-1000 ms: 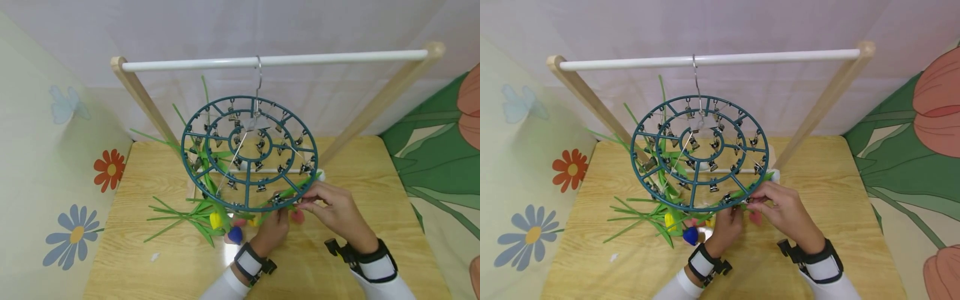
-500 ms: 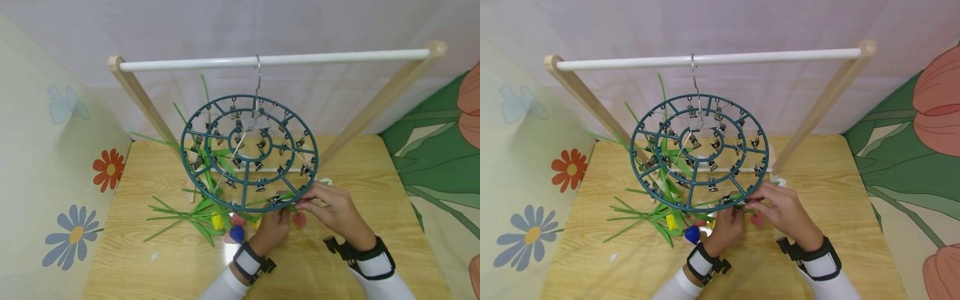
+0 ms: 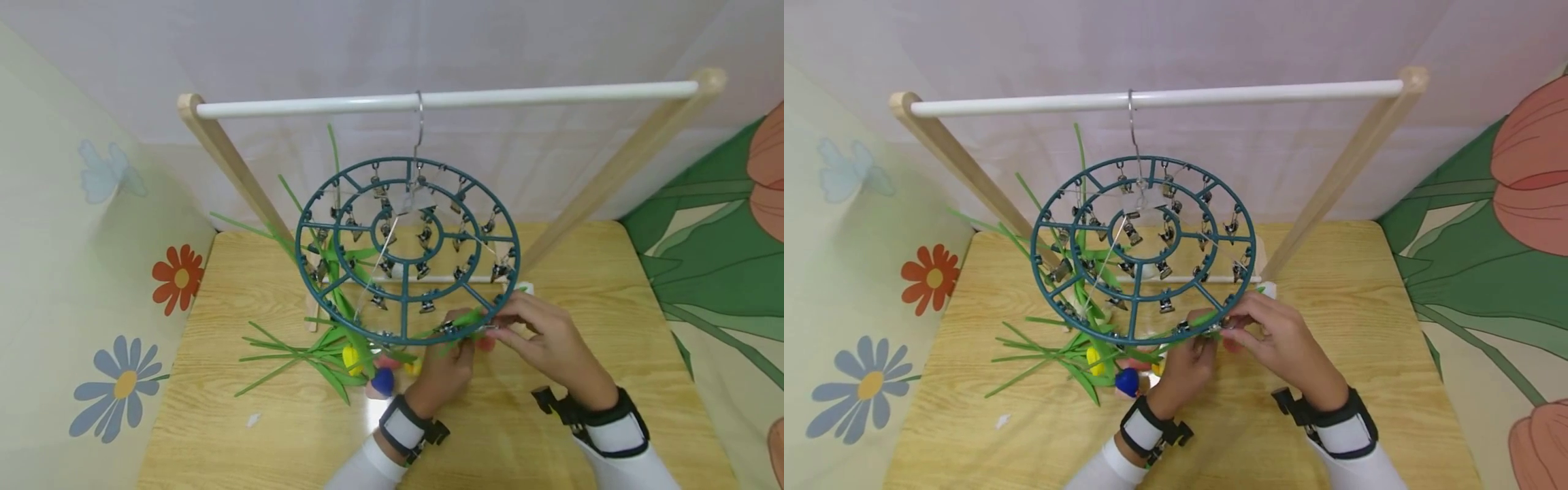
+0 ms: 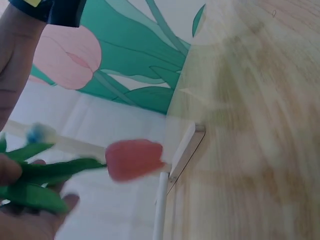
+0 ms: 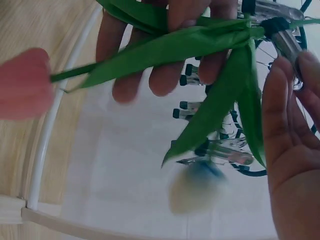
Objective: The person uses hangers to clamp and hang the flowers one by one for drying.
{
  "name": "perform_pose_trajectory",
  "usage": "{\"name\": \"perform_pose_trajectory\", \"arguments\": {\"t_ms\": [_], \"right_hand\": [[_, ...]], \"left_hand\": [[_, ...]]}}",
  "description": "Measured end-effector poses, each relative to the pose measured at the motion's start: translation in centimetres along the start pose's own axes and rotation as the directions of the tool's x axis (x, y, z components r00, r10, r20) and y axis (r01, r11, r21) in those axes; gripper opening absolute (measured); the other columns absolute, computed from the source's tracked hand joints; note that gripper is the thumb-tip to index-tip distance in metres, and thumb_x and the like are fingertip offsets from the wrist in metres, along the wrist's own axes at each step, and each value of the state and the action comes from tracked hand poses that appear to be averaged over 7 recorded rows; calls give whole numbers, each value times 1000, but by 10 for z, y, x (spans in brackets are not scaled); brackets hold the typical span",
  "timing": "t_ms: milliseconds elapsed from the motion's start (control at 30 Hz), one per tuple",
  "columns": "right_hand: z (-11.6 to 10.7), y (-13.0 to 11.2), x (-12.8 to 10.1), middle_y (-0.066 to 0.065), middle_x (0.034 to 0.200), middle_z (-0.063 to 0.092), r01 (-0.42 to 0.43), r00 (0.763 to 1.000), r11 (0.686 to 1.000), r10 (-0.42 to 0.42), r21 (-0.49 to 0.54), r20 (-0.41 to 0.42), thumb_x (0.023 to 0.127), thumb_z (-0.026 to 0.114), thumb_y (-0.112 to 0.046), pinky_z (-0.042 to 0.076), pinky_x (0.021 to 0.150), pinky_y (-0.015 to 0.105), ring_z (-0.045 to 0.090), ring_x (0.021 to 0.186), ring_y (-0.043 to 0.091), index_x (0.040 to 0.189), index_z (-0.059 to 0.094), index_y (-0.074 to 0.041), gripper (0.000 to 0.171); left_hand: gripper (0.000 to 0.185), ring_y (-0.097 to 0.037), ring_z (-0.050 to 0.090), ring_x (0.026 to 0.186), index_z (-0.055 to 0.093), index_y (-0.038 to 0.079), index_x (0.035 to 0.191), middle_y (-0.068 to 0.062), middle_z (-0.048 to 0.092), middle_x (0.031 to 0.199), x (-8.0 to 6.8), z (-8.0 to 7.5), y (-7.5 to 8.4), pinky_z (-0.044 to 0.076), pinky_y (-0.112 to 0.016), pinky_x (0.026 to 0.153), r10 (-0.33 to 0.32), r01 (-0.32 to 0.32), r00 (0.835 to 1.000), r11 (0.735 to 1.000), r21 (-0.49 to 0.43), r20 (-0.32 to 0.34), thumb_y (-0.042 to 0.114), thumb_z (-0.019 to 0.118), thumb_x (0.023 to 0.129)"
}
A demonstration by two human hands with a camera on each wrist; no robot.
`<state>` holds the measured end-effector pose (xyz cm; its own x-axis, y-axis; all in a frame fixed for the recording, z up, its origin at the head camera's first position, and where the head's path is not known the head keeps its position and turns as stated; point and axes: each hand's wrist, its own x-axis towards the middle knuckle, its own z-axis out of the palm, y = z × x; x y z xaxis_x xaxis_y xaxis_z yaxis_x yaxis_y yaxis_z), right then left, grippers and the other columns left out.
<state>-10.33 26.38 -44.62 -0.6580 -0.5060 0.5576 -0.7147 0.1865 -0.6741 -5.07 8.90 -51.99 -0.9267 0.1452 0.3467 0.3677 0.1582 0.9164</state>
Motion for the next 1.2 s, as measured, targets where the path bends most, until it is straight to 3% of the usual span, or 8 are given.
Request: {"name": "perform_pose_trajectory", "arguments": {"t_ms": [200,367,467,633,767,833,1000,1200], "right_hand": [[-12,4,5,5,103,72,-60,995,998,59,-12,-86,100,64,-35,53,73,6,66,90,-2,111,71,4,42],[-21,11,12,3,114,72,-81,987,986,100,147,-123,95,66,9,57,79,11,69,94,6,117,65,16,23],[-24,15,16,2,118,71,-89,984,987,108,134,-143,83,62,28,57,83,11,68,98,6,118,65,18,37],[-31,24,22,-4,124,67,-72,982,997,66,-30,-176,86,64,21,51,82,5,64,104,-1,112,71,13,28],[-39,29,29,7,122,69,-49,984,994,32,-94,-174,95,63,11,45,74,5,63,105,-1,109,75,9,18],[-43,29,34,16,119,70,-59,985,991,38,-123,-169,95,64,9,44,75,6,63,105,-1,108,75,7,17],[-46,29,49,19,124,68,-113,984,953,68,-282,-163,86,68,19,44,81,2,62,101,1,110,69,6,27],[-48,34,70,21,148,53,-34,998,862,1,-505,-65,84,73,17,51,73,19,66,90,30,138,60,0,59]], "left_hand": [[51,-20,62,128,47,17,150,-6,62,144,-4,-16,13,53,-33,108,-90,91,996,987,130,-12,11,60,102],[55,-27,62,131,41,9,155,-15,57,149,-11,-35,24,53,-32,109,-64,36,992,966,257,105,13,60,103],[49,-22,59,135,47,10,153,-9,58,150,-21,-49,27,50,-30,112,-122,67,972,962,266,199,18,57,106],[34,-13,65,124,64,13,138,-1,69,136,-43,-79,37,54,-28,105,-240,154,930,942,298,278,27,54,108],[19,-16,74,100,71,6,118,-9,76,113,-52,-104,40,62,-25,87,-130,101,987,956,274,90,7,62,101],[18,-18,75,88,71,2,110,-13,77,102,-52,-114,38,63,-24,78,-29,42,998,964,264,-53,-5,64,96],[20,-25,74,86,69,-1,105,-16,75,98,-46,-134,35,66,-35,73,107,-29,957,961,276,-271,-14,62,92],[21,-32,74,92,68,-1,108,-17,75,104,-47,-148,31,66,-36,77,75,31,937,954,297,-342,-14,63,91]]}}
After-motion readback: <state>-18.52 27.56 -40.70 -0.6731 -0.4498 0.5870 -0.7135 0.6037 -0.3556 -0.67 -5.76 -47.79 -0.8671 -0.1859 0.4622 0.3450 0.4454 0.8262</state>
